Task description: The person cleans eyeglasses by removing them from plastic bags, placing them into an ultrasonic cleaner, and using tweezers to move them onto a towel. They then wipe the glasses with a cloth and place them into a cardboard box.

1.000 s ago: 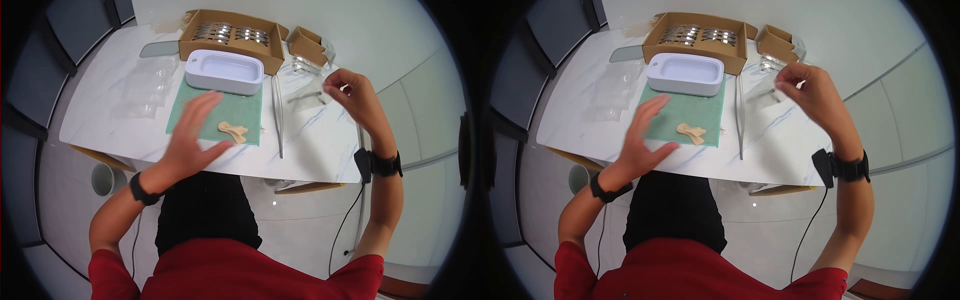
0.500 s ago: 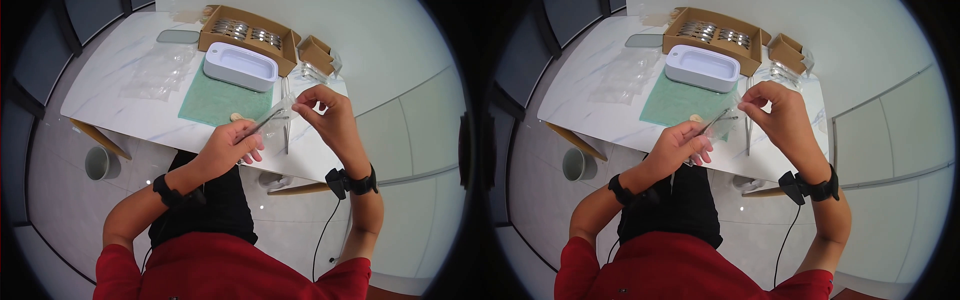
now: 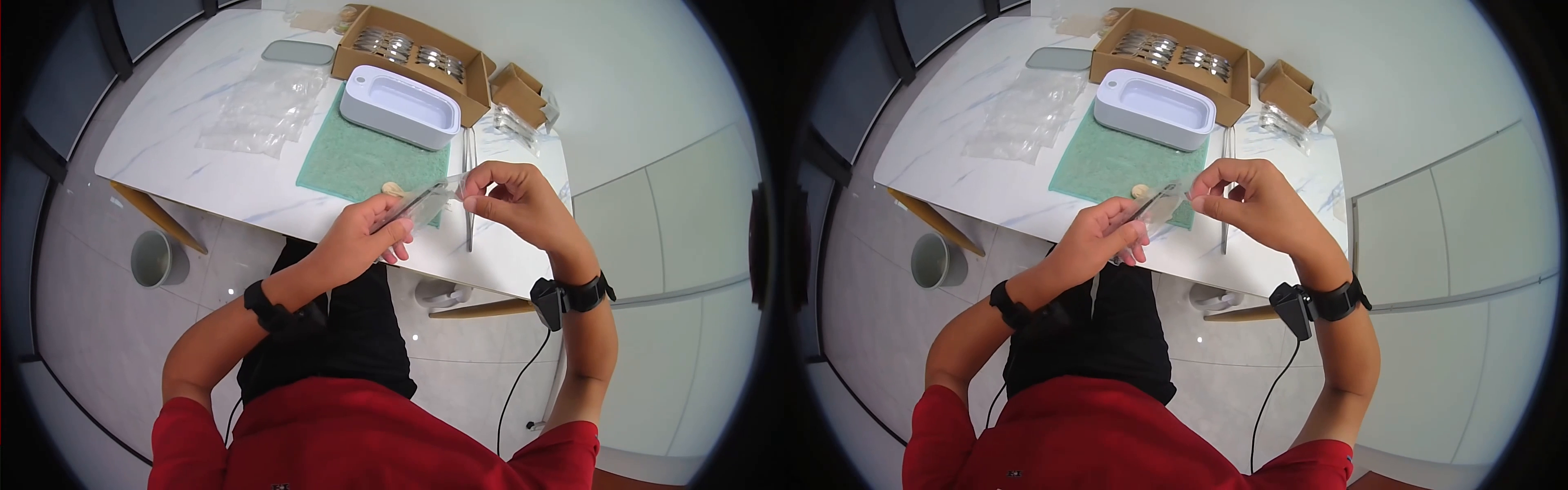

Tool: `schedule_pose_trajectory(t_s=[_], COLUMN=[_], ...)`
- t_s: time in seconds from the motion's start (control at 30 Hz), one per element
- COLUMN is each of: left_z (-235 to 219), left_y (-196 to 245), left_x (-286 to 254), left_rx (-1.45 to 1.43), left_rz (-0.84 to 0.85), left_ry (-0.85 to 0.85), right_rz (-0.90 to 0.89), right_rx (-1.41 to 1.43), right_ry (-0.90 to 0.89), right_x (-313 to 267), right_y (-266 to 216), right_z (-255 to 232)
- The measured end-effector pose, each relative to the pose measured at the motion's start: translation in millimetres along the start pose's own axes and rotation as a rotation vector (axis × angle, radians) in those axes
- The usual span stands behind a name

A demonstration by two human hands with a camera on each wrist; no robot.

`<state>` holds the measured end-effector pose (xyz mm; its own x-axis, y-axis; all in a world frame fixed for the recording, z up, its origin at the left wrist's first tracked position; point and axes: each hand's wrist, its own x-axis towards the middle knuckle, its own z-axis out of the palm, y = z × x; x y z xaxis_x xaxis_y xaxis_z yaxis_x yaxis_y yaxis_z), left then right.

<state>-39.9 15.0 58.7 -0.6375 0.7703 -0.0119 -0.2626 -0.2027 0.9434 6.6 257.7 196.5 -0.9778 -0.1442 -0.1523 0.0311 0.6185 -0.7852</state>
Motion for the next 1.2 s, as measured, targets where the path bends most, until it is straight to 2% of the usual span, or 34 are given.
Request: schedule_pose_trajectory(t_s=[0.13,0.43,0.53,0.73,0.83,1.07,1.2], left_z=[-9,-13,-13,-14,-17,-40,-42], left_y=[4,2,0,7,9,14,13], left_x=[-4,-4,-2,1,2,-8,-13], left_rx=[0.053,0.048,0.044,0.026,0.041,0.068,0.149], left_rz=[-0.039,-0.058,-0.07,-0.108,-0.1,-0.074,-0.067], left_ry=[-0.063,-0.148,-0.171,-0.173,-0.17,-0.106,-0.073], right_rz=[-0.025,-0.002,-0.049,-0.147,-0.088,0.006,-0.006], right_rx=[0.095,0.085,0.022,-0.091,-0.115,0.092,0.175], right_ry=[-0.07,-0.133,-0.143,-0.084,-0.101,0.006,0.041], right_x=[6,13,16,18,17,15,15], right_y=[8,12,18,18,10,28,31], right_z=[-3,1,6,15,13,2,4])
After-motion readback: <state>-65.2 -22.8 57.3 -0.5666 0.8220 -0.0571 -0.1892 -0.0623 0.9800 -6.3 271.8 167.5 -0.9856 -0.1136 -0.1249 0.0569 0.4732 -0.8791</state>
